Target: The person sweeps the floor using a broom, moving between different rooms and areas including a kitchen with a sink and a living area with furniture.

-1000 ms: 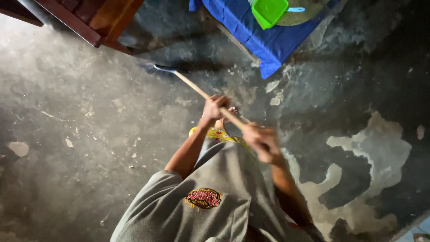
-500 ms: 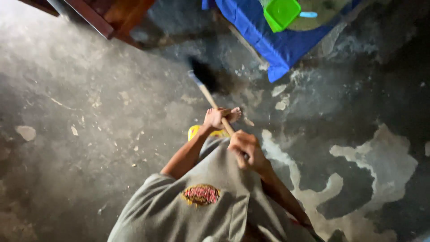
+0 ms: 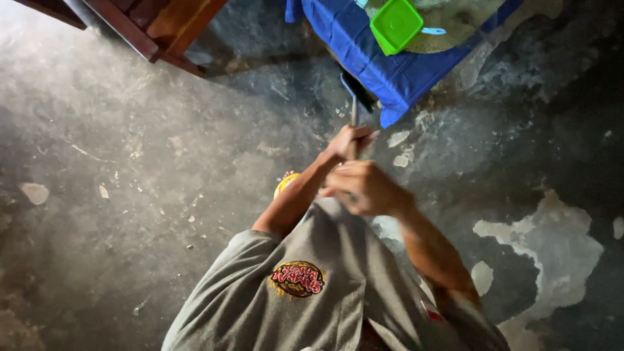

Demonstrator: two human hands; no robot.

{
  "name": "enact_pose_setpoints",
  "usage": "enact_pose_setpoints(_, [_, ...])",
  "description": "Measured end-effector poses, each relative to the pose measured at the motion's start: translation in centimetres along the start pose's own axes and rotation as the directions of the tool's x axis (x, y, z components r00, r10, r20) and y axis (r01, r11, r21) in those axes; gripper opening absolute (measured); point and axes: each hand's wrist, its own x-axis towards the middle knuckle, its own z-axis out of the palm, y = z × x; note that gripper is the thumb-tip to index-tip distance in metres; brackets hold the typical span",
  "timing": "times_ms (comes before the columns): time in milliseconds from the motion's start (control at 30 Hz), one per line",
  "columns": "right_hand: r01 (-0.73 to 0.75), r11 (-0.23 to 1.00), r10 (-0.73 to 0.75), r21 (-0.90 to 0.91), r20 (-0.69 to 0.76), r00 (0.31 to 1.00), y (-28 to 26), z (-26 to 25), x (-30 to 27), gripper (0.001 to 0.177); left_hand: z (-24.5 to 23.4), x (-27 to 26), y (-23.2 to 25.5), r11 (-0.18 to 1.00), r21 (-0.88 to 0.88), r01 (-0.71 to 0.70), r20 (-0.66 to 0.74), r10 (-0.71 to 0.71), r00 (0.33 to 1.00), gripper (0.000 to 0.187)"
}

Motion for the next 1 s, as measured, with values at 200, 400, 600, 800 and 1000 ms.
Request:
enact_pose_setpoints(200, [-0.01,0.958,0.013,0.286,-0.008,1.0,1.9,5.7,0.1,0.008,-7.0,-13.4,-1.4,0.988,0.048,0.146,-0.057,-0.144,0.988,0.02])
enact_pose_setpoints(400, [-0.129,0.838,0.171,0.531,-0.03,0.985,7.2,10.3,1.5,0.015,-11.3,-19.3,-6.2,0.792,0.306,0.528,-0.429,-0.38,0.819,0.022])
enact_pose_setpoints(600, [0.156,0.885,-0.301,-0.438,-0.284,0.91,10.6,-7.2,6.6,0.013,-12.8,-1.7,-3.5,0.945,0.219,0.243,-0.522,-0.097,0.847,0.02])
enact_pose_setpoints(800, [0.563,0.822,-0.554,-0.082,0.11,0.825,8.5,-11.4,22.8,0.011,-19.6,13.6,-5.4,0.994,0.093,0.058,-0.441,-0.011,0.898,0.021])
enact_pose_setpoints(1000, [0.195,0.933,-0.297,0.303,0.343,0.891,12.4,0.4,31.4,0.009,-29.0,2.4,-12.4,0.966,0.119,0.231,-0.502,-0.142,0.853,0.019])
